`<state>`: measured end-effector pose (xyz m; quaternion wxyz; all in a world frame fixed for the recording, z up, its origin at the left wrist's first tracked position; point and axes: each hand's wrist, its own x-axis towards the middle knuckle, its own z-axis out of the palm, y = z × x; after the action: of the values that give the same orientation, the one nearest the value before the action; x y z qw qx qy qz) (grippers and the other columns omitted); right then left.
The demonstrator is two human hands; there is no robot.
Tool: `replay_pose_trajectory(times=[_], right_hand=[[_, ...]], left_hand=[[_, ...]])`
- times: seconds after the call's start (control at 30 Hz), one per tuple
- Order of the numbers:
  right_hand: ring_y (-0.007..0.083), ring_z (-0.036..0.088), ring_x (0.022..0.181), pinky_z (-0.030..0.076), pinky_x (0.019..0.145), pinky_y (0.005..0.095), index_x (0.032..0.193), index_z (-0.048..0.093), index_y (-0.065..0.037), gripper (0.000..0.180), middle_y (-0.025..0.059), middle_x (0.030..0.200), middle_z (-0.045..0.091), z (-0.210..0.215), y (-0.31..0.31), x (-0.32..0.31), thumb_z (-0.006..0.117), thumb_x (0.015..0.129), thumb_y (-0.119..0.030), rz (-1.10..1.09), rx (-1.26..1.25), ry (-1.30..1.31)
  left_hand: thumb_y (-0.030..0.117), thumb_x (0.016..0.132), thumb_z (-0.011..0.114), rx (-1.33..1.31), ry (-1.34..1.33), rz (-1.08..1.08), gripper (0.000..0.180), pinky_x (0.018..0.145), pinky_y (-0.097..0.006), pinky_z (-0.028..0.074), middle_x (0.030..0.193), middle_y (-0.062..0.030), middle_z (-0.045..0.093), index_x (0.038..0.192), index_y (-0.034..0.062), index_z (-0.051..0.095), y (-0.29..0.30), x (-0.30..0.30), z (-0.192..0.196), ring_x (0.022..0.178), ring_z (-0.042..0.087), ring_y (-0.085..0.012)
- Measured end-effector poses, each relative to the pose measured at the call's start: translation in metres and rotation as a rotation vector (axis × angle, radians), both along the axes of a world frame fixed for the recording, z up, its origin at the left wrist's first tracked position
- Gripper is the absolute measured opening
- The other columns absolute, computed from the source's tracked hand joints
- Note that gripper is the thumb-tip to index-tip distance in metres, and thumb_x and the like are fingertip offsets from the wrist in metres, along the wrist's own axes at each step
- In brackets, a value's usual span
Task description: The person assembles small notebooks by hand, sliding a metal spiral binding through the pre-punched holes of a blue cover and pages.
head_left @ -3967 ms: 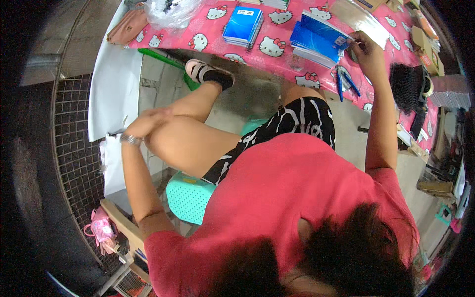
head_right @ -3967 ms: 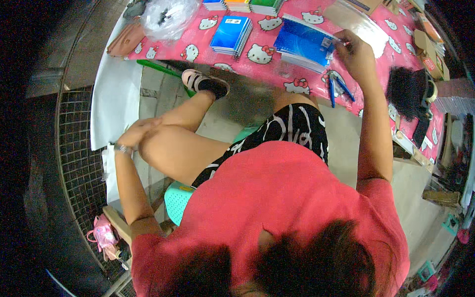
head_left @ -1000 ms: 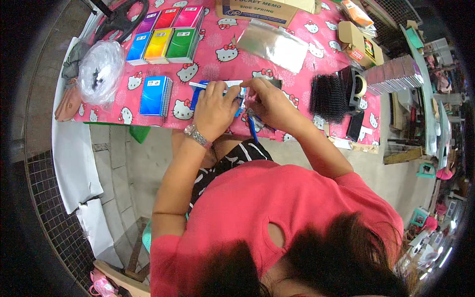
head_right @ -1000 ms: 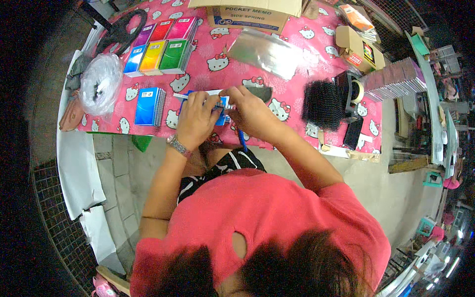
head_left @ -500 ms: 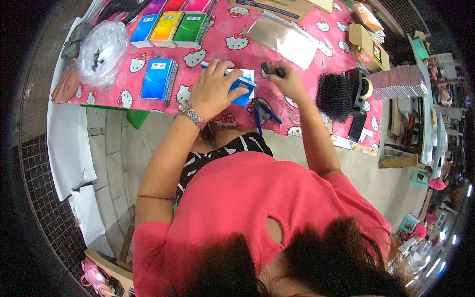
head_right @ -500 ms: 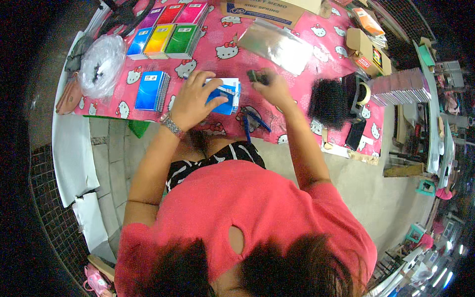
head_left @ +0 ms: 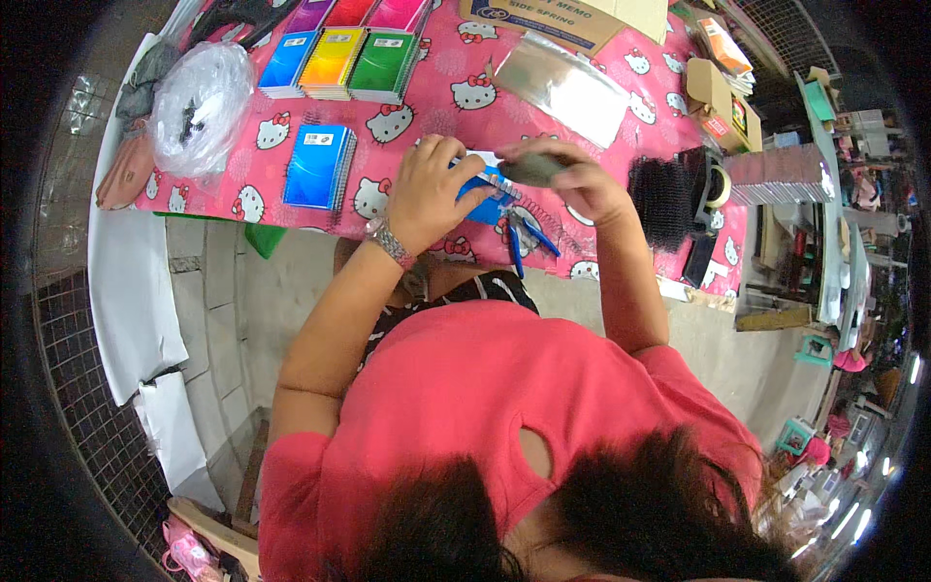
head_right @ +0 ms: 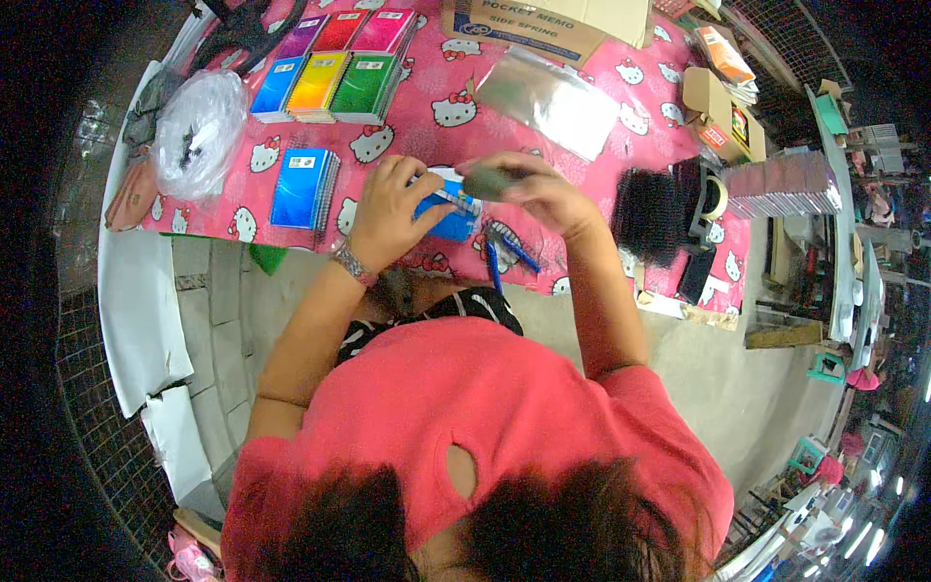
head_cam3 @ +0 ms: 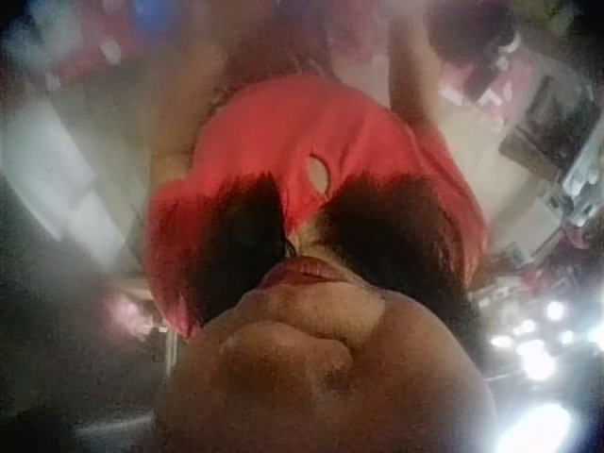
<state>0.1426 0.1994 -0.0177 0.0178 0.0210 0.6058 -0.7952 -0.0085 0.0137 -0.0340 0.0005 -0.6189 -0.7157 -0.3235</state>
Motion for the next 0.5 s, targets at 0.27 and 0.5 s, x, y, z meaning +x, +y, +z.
replay_pose_trajectory(times=[0.27,0.5], right_hand=[[0.0253,0.053,0.118,0.037,0.105,0.0373,0.117,0.06,0.001,0.047,0.0146,0.126,0.058,0.002,0.009,-0.014,0.063,0.075,-0.02,-0.043,0.163,0.089],[0.027,0.052,0.119,0.037,0.105,0.0383,0.119,0.059,0.001,0.049,0.0175,0.125,0.057,0.01,-0.009,-0.029,0.066,0.075,-0.018,0.086,-0.324,0.219]], left_hand=[[0.028,0.073,0.073,0.046,0.013,0.106,0.035,0.089,-0.044,0.042,0.1,-0.0121,0.053,0.1,0.0077,0.061,-0.006,-0.028,-0.002,0.102,0.05,-0.0327],[0.022,0.074,0.072,0.008,-0.184,-0.017,0.032,0.081,-0.043,0.047,0.098,-0.0131,0.054,0.098,0.0054,0.059,-0.006,-0.038,-0.009,0.094,0.055,-0.033]])
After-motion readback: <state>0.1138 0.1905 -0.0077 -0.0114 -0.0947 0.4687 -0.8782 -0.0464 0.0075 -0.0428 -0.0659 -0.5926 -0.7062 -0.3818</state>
